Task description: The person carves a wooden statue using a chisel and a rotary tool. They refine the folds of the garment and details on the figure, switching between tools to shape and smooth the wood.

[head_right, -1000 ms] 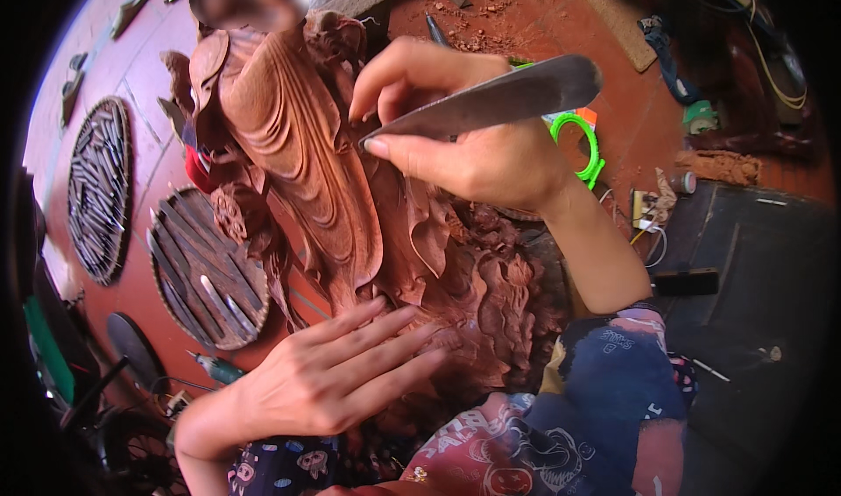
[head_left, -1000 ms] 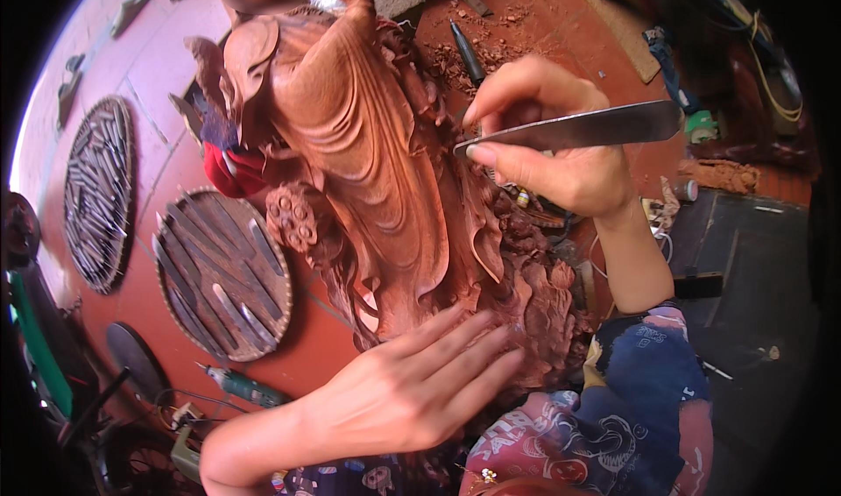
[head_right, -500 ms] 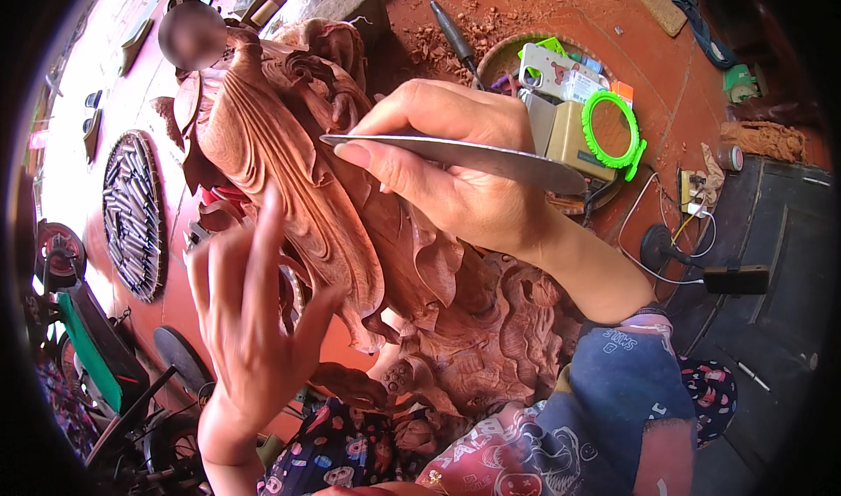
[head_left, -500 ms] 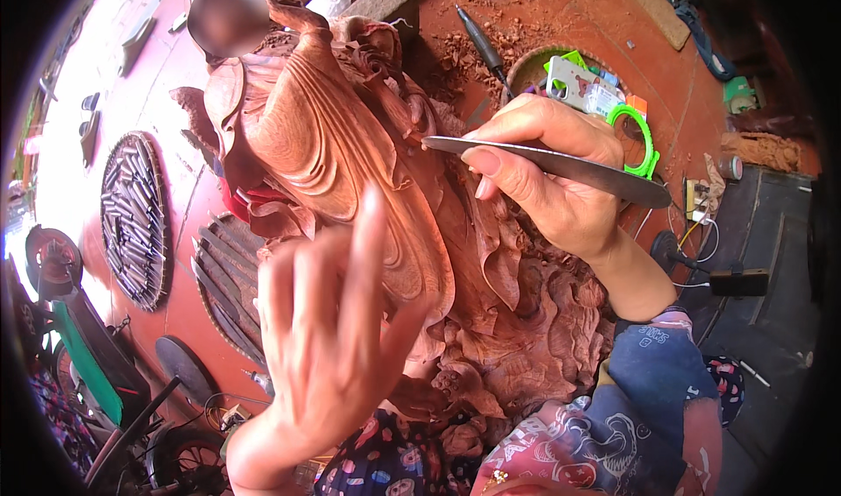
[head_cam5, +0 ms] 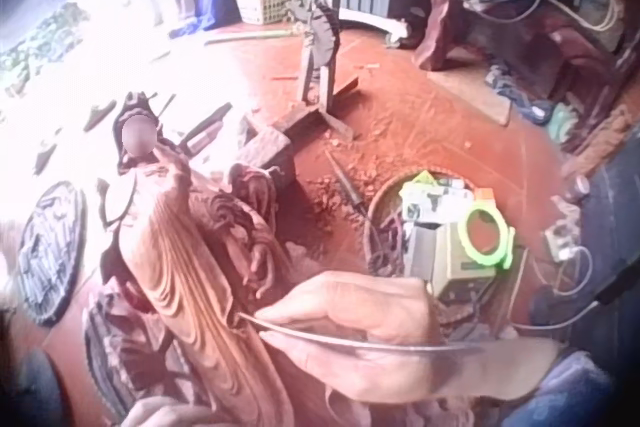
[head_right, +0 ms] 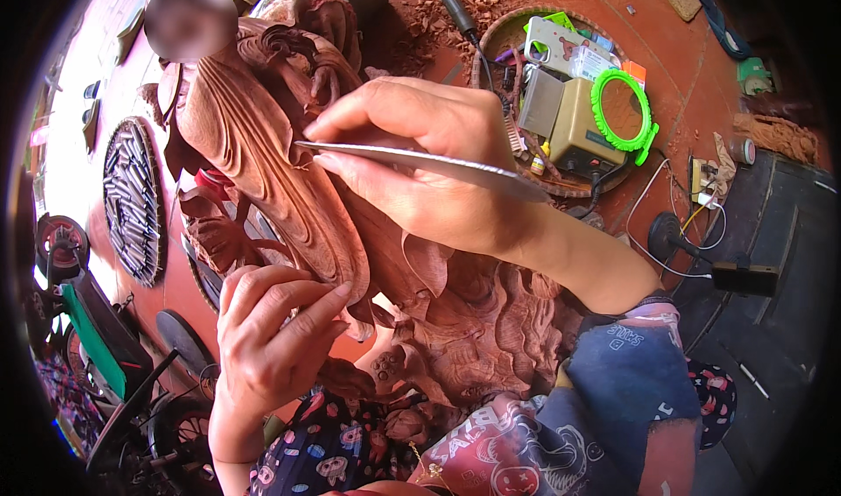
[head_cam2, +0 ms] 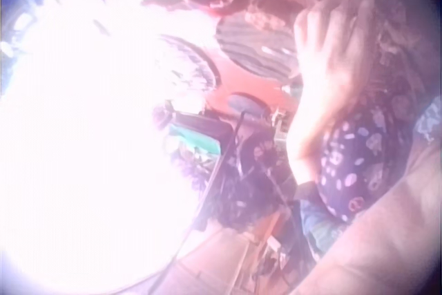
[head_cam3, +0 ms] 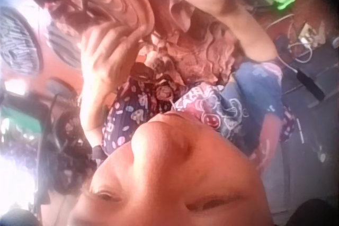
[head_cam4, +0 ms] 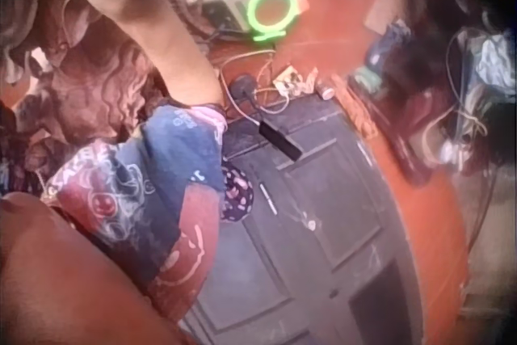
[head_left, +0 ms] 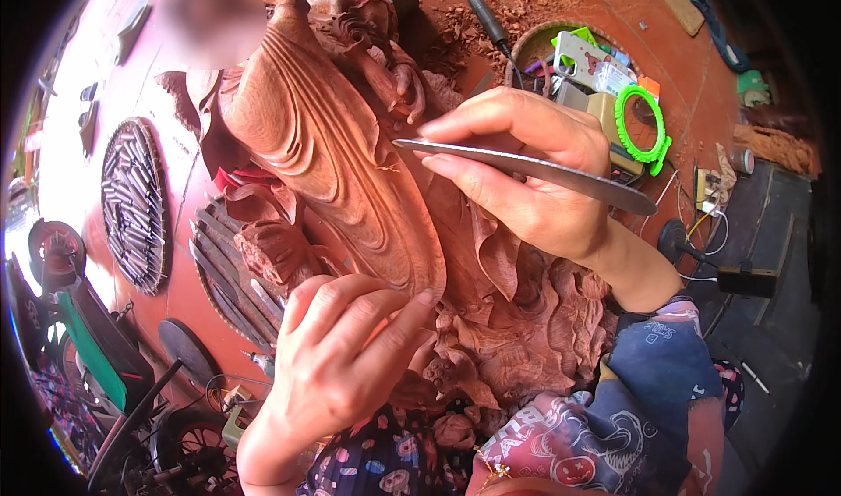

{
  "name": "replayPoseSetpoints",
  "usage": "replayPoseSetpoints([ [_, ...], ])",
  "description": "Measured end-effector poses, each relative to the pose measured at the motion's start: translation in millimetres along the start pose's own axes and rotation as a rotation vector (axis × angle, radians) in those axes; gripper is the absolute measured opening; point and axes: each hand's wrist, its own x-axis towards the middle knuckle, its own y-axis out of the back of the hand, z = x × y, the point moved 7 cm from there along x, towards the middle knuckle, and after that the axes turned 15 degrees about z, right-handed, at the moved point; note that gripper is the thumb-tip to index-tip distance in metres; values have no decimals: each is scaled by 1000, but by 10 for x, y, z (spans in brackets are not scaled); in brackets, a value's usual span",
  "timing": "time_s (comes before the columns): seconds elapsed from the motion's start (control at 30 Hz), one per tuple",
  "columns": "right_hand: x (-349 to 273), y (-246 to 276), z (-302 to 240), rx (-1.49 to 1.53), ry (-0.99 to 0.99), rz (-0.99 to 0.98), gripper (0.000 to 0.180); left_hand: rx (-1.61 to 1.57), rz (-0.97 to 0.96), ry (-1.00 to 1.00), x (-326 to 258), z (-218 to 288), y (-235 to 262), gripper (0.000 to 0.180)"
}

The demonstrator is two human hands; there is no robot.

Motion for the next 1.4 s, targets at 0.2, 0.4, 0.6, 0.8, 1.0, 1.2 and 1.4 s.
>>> replayPoseSetpoints([
  [0.2, 24, -42, -21, -57, 98, -121, 12, -74, 87, 37, -59, -70, -14, 36],
  [0.4, -15, -89, 17, -35, 103, -121, 11, -115, 114, 31, -75, -100, -41, 32],
  [0.6, -23, -134, -110, -152, 190, -155, 14, -145, 142, 72, -113, -113, -49, 30],
  [0.8, -71, -135, -99, -112, 232, -214, 14, -140, 159, 21, -81, -102, -35, 29],
  [1.0, -61, -138, -49, -44, 252, -178, 12, -161, 157, 67, -111, -115, -69, 29],
  [1.2, 20, -122, -12, 27, 246, -160, 15, -148, 153, 59, -96, -110, -46, 29],
  [1.4, 7, -129, -5, 1, 223, -146, 13, -134, 146, 15, -83, -101, -40, 28],
])
